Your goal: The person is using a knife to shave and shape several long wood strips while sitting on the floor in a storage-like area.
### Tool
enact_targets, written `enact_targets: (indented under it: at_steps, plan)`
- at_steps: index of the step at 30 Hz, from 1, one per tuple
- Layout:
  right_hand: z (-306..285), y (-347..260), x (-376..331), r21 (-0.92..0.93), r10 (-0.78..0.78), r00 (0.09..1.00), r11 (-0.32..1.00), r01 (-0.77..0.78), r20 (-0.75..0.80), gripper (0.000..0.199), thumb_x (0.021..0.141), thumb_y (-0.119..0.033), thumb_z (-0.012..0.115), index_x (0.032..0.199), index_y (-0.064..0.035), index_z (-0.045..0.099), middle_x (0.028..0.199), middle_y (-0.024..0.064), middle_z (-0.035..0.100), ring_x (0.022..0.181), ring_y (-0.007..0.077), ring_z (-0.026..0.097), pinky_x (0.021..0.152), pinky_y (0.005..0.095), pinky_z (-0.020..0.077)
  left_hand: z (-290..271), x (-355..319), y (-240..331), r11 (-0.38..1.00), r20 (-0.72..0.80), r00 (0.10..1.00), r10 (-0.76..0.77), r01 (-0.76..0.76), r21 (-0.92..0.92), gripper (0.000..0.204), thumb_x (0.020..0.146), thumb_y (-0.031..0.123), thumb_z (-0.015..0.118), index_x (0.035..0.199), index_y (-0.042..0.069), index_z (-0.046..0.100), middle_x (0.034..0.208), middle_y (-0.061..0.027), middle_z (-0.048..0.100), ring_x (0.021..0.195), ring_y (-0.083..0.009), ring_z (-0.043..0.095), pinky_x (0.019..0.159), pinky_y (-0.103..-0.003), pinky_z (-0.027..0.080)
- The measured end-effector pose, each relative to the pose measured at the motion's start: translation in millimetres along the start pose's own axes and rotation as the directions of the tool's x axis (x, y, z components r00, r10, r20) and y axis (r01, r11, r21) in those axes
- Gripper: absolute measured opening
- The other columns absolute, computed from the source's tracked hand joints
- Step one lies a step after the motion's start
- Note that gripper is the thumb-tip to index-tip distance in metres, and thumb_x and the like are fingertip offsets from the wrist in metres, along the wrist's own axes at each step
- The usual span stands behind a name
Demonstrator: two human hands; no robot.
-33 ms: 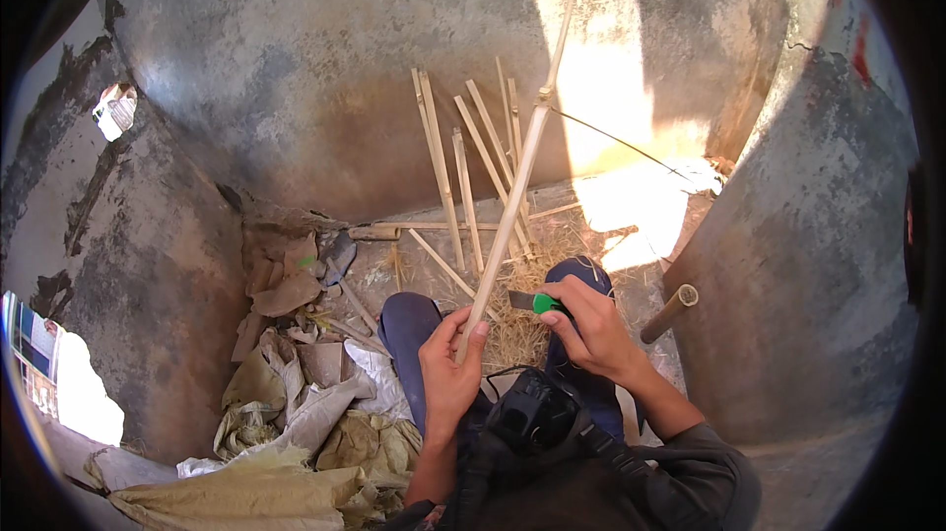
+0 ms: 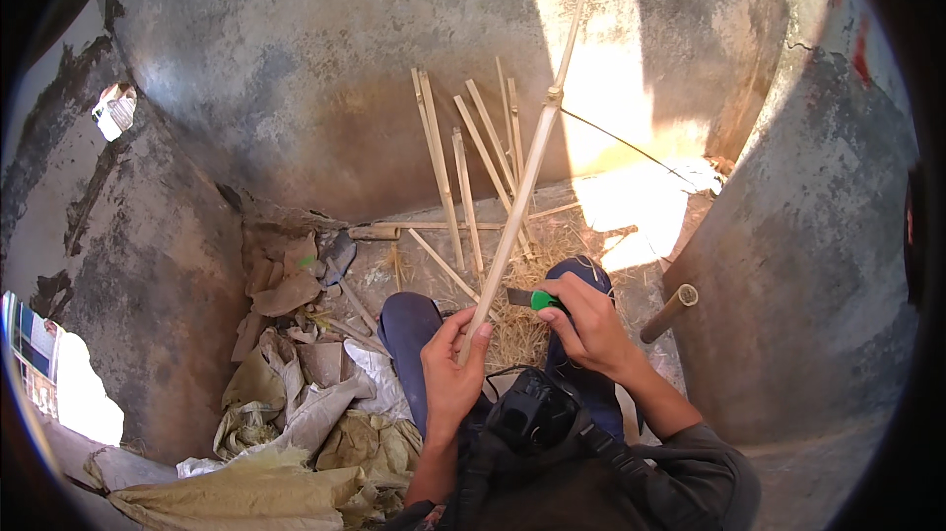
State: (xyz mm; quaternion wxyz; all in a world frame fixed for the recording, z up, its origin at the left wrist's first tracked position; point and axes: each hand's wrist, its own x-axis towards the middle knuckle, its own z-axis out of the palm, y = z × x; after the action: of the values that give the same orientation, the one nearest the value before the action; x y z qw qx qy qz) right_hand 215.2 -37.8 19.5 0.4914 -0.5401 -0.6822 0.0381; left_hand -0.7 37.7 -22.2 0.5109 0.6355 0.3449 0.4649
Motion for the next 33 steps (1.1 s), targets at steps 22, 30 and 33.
enact_targets:
  at_steps: [22, 30, 33]
  plan:
    - [11, 12, 4, -0.319, -0.280, 0.960, 0.907, 0.274, 0.026, 0.029, 0.098, -0.037, 0.079, 0.106, -0.0101, 0.075, 0.081, 0.0047, 0.062, 0.064, 0.0244, 0.067, 0.057, 0.0369, 0.0515, 17, -18, 19, 0.969, 0.116, 0.989, -0.089, 0.113, -0.219, 0.025, 0.109, 0.005, 0.072, 0.128, -0.010, 0.068, 0.107, -0.0055, 0.074, 0.094, -0.0052, 0.064, 0.079, -0.021, 0.052]
    - [5, 13, 11, -0.368, -0.300, 0.953, 0.883, 0.291, 0.034, 0.030, 0.097, -0.038, 0.080, 0.103, -0.0096, 0.076, 0.076, 0.0044, 0.059, 0.061, 0.0238, 0.065, 0.055, 0.0371, 0.0490, 16, -19, 17, 0.977, 0.101, 0.990, -0.099, 0.116, -0.177, 0.026, 0.109, 0.006, 0.072, 0.127, -0.012, 0.069, 0.107, -0.0073, 0.076, 0.096, -0.0057, 0.066, 0.081, -0.022, 0.055]
    - [5, 15, 14, -0.368, -0.318, 0.948, 0.877, 0.308, 0.035, 0.030, 0.098, -0.039, 0.078, 0.102, -0.0088, 0.075, 0.075, 0.0052, 0.058, 0.060, 0.0246, 0.064, 0.054, 0.0380, 0.0482, 15, -19, 20, 0.986, 0.094, 0.992, -0.085, 0.097, -0.135, 0.025, 0.110, 0.007, 0.071, 0.127, -0.011, 0.071, 0.105, -0.0053, 0.075, 0.094, -0.0046, 0.064, 0.079, -0.022, 0.054]
